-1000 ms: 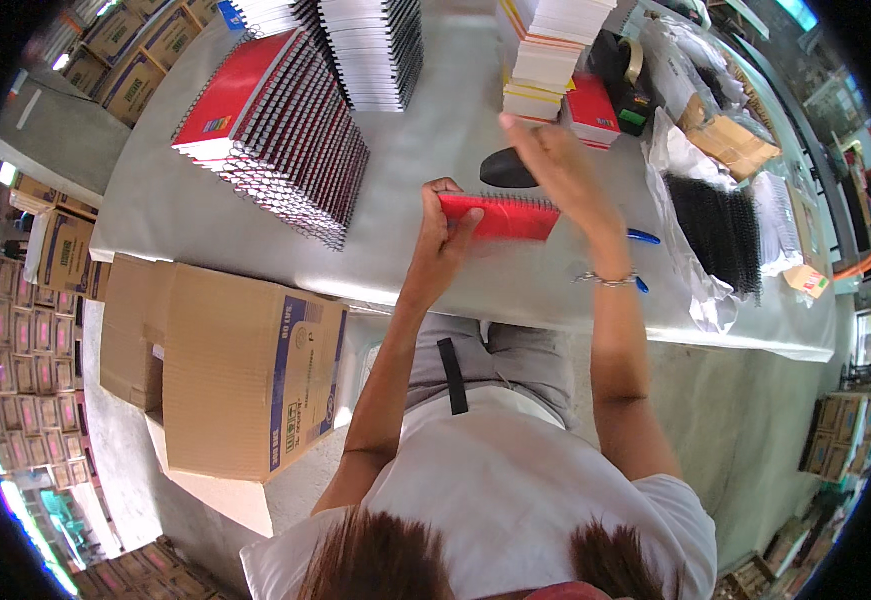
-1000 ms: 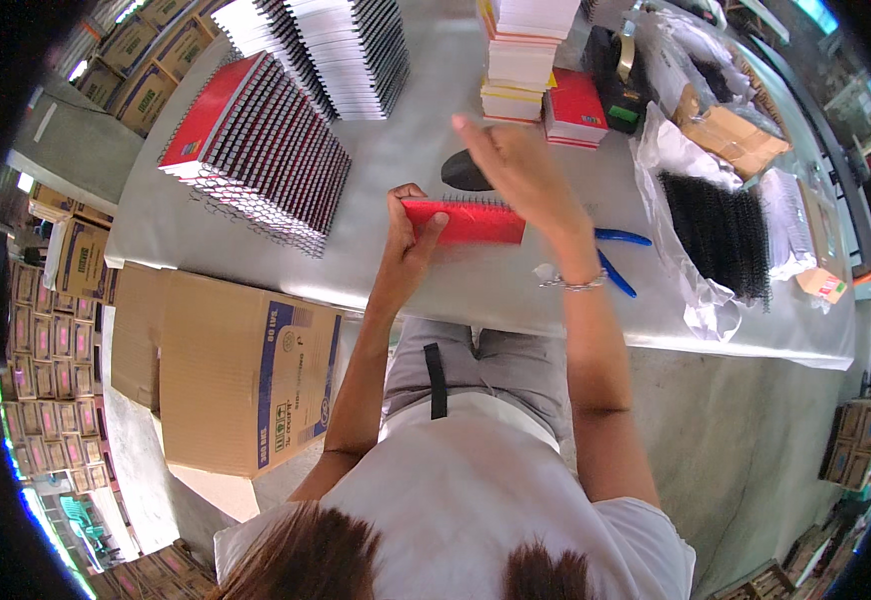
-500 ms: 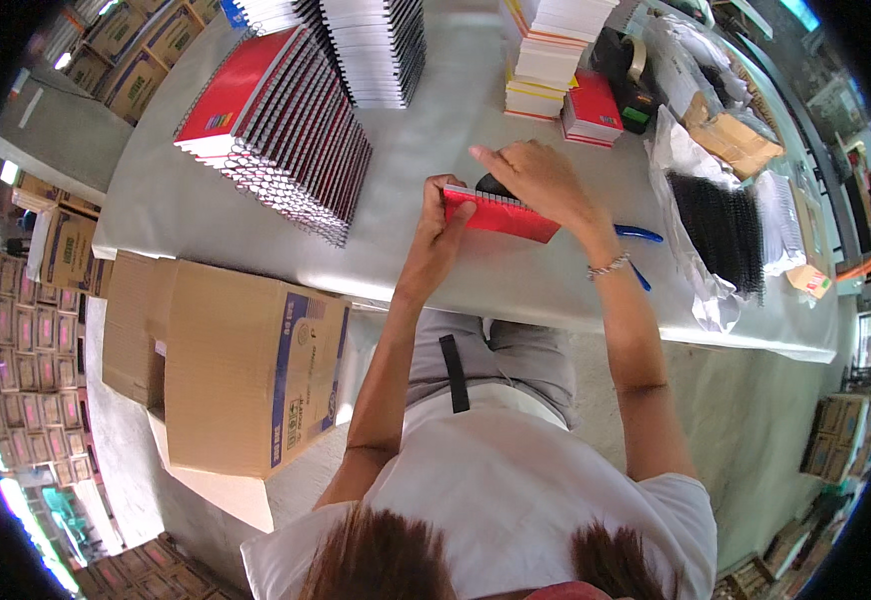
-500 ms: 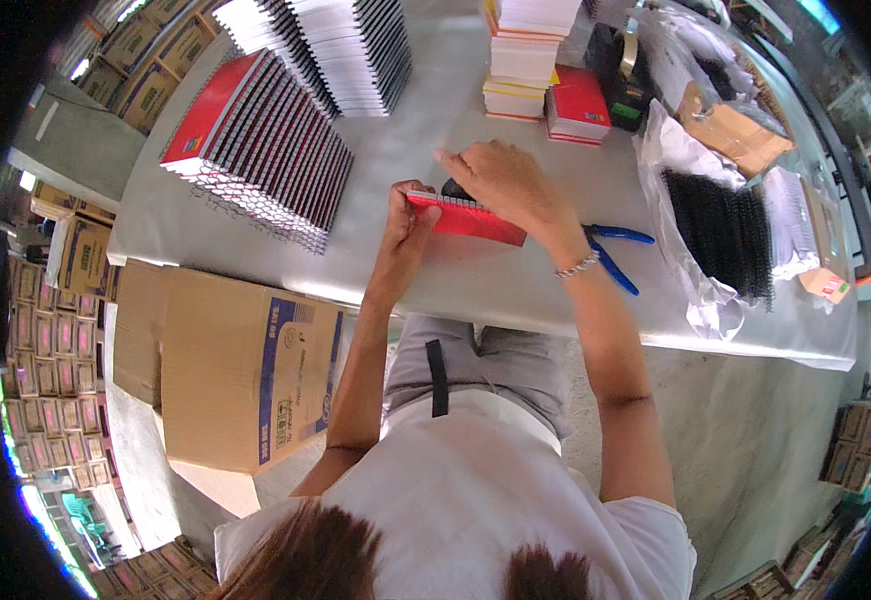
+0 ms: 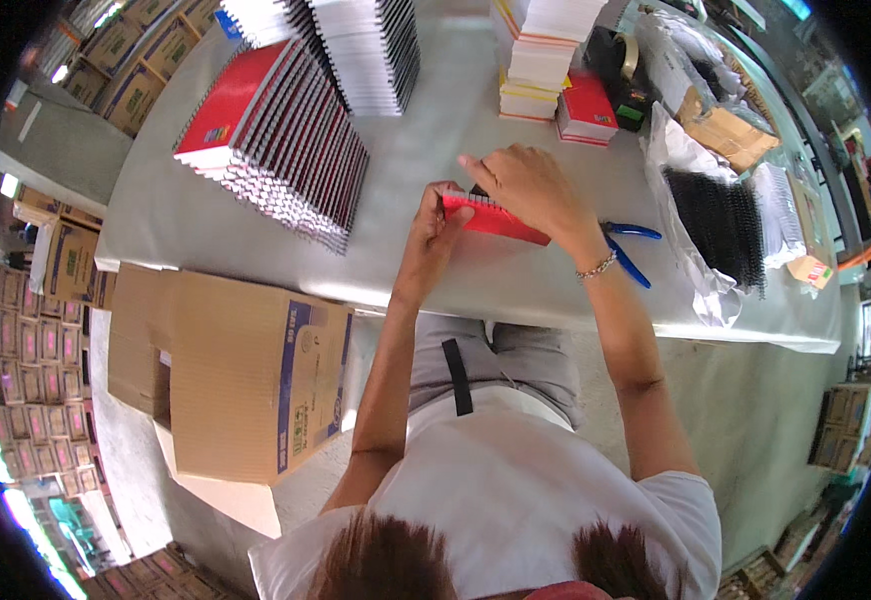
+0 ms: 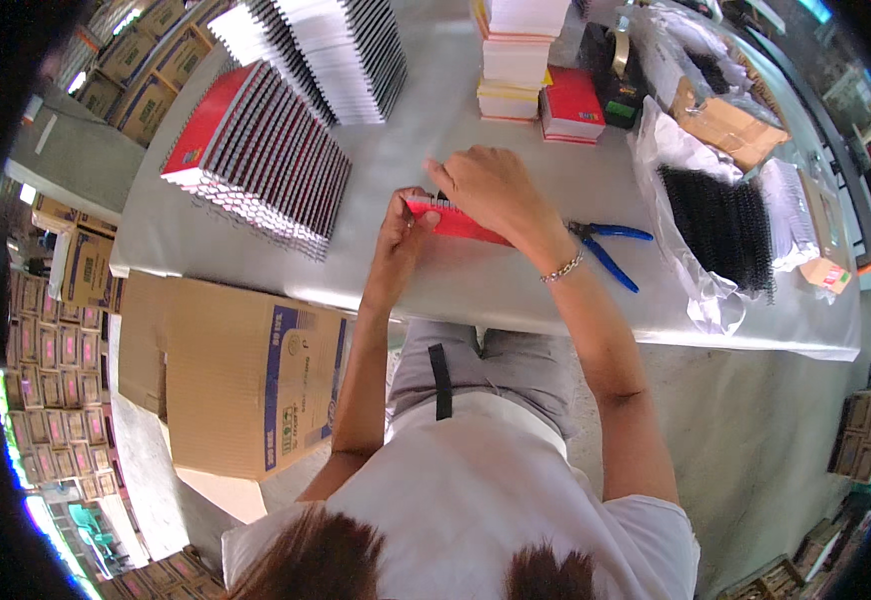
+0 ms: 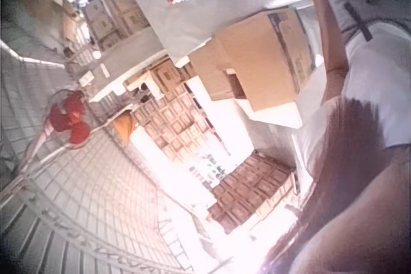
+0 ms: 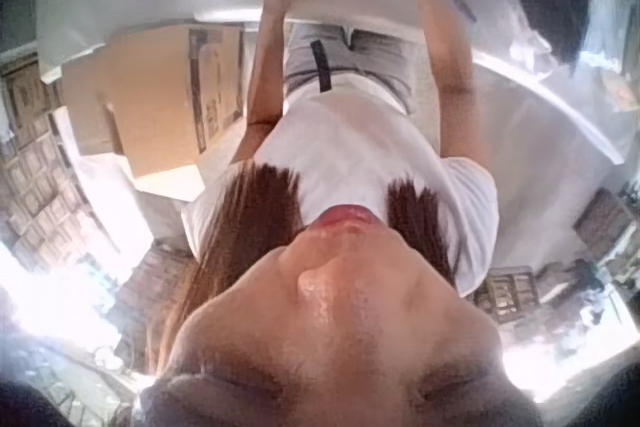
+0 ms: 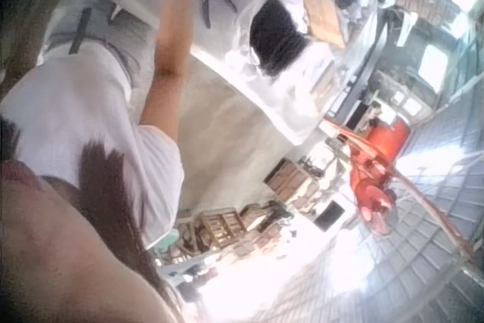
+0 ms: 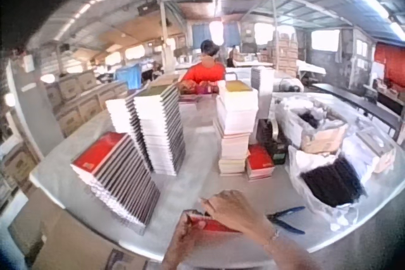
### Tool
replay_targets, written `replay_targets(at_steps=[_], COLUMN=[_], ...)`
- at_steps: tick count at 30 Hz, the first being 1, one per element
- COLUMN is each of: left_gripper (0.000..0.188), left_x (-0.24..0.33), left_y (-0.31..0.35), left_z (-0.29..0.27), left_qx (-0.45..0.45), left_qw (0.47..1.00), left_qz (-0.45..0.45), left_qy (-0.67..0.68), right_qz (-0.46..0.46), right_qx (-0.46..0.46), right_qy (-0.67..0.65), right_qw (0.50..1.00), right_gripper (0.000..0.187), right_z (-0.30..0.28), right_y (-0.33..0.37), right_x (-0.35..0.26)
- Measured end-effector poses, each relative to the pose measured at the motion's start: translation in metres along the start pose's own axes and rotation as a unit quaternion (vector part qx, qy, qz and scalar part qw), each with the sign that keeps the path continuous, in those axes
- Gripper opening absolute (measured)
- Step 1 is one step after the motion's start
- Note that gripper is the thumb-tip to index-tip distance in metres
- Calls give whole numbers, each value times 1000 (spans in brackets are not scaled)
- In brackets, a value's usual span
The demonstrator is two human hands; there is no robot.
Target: The person assembles spiral notebooks by inserting a spiral wire into the punched holes of a stack of papers and a cover, then using a tool to crimp or secure the wire ends.
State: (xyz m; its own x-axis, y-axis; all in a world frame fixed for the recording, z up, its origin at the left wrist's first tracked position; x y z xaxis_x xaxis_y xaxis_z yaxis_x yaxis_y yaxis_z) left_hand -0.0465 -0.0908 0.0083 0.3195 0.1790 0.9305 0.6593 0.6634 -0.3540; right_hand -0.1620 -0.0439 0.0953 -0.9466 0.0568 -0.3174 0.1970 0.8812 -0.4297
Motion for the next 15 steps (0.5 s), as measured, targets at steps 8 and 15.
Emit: replay_targets(at_steps=[8,15], left_gripper=[15,17], left_x=[-10,-10], left_y=[4,6], left_z=[-8,-6], left_qx=[-8,-6], left_qw=[998,999], left_qz=[-41,-47], left_qy=[51,12], right_qz=[29,26], right_qx=[26,35], right_qy=[-10,-9], right_qw=[999,999], right_gripper=[54,53], right_z=[-13,-8], right_y=[0,-5], right_x=[-12,-1])
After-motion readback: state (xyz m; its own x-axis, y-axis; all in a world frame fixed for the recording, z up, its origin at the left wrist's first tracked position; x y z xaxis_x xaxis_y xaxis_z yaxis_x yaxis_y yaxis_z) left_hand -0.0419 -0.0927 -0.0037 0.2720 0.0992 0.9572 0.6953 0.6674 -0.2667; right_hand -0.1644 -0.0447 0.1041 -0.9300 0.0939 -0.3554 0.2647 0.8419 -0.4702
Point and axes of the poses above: each hand's wrist, its own y-axis away from the middle knuckle, its own z-axis out of the palm, x = y × z, the point moved 9 cm from there along -y, towards the middle knuckle, and after that the axes turned 3 degrees about z, right-handed, at the moved point
